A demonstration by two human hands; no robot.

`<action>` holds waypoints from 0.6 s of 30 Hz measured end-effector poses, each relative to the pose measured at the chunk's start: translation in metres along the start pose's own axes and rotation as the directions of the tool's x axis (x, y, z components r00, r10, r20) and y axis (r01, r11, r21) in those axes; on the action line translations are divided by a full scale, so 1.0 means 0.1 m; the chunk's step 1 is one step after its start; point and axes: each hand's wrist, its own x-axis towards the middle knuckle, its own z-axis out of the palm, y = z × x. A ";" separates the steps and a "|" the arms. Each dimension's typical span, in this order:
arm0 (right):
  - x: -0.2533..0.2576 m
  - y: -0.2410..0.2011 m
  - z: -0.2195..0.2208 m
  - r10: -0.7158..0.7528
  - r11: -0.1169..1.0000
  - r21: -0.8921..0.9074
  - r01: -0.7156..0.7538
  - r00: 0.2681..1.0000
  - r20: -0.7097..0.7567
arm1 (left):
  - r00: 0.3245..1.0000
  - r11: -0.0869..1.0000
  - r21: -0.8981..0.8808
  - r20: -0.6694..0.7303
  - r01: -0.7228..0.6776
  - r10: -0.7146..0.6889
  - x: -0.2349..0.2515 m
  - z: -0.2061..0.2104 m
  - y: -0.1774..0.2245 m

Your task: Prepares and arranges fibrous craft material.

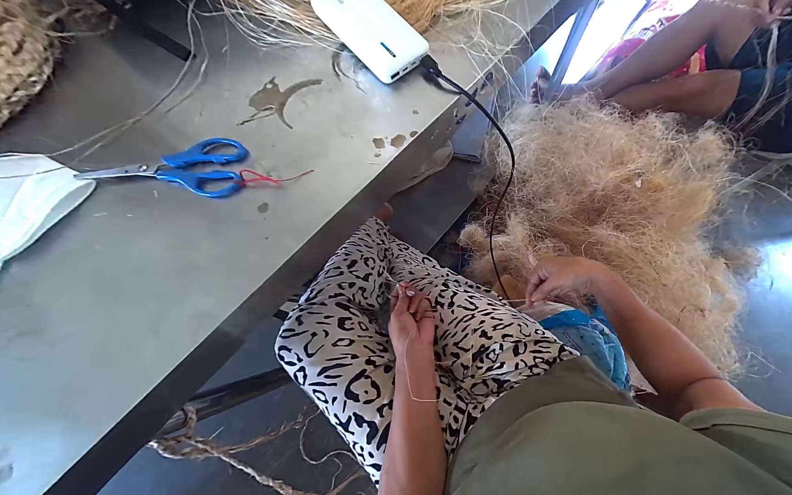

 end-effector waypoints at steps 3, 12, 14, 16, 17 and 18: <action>-0.23 0.15 -0.25 0.071 0.993 -0.087 -0.080 0.992 -0.105 | 1.000 1.000 -0.017 -0.013 -0.009 0.009 0.01 0.00 0.04; -0.77 0.86 -0.97 0.266 0.773 -0.257 -0.580 0.664 -0.699 | 0.996 0.994 -0.058 -0.026 -0.092 0.091 0.04 -0.01 0.16; -0.89 1.01 -1.06 0.286 0.733 -0.155 -0.663 0.507 -0.813 | 0.995 0.994 -0.051 -0.021 -0.097 0.096 0.04 -0.01 0.17; -1.00 1.07 -1.08 0.328 0.698 -0.017 -0.716 0.340 -0.881 | 0.994 0.993 -0.053 -0.025 -0.107 0.105 0.04 -0.01 0.18; -1.05 1.08 -1.08 0.344 0.683 0.039 -0.730 0.274 -0.898 | 0.993 0.992 -0.057 -0.023 -0.113 0.112 0.05 -0.02 0.19; -1.11 1.07 -1.07 0.362 0.671 0.082 -0.737 0.229 -0.904 | 0.993 0.991 -0.067 -0.019 -0.118 0.117 0.06 -0.03 0.20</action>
